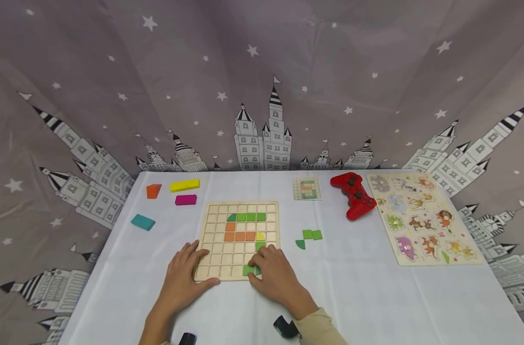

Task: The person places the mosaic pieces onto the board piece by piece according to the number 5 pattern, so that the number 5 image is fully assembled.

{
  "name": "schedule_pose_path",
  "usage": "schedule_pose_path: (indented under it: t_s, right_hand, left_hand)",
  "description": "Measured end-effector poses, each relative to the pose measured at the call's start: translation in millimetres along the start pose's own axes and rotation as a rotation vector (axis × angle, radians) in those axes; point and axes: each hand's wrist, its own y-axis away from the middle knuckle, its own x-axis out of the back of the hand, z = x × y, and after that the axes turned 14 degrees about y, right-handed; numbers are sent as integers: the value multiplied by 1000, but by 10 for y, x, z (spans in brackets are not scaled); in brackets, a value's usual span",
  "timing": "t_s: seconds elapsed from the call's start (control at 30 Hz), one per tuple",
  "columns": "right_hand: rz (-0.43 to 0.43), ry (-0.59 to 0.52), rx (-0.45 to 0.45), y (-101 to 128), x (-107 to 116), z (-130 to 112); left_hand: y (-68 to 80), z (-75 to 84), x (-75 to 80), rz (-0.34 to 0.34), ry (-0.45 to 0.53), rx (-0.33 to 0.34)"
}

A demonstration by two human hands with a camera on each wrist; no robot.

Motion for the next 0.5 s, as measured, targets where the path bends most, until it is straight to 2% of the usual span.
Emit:
schedule_pose_path:
  t_s: [0.33, 0.5]
  right_hand:
    - [-8, -35, -12, 18, 18, 73]
    - [-6, -119, -106, 33, 112, 322]
  left_hand:
    - [-20, -12, -3, -14, -11, 4]
    - [-10, -19, 7, -13, -9, -3]
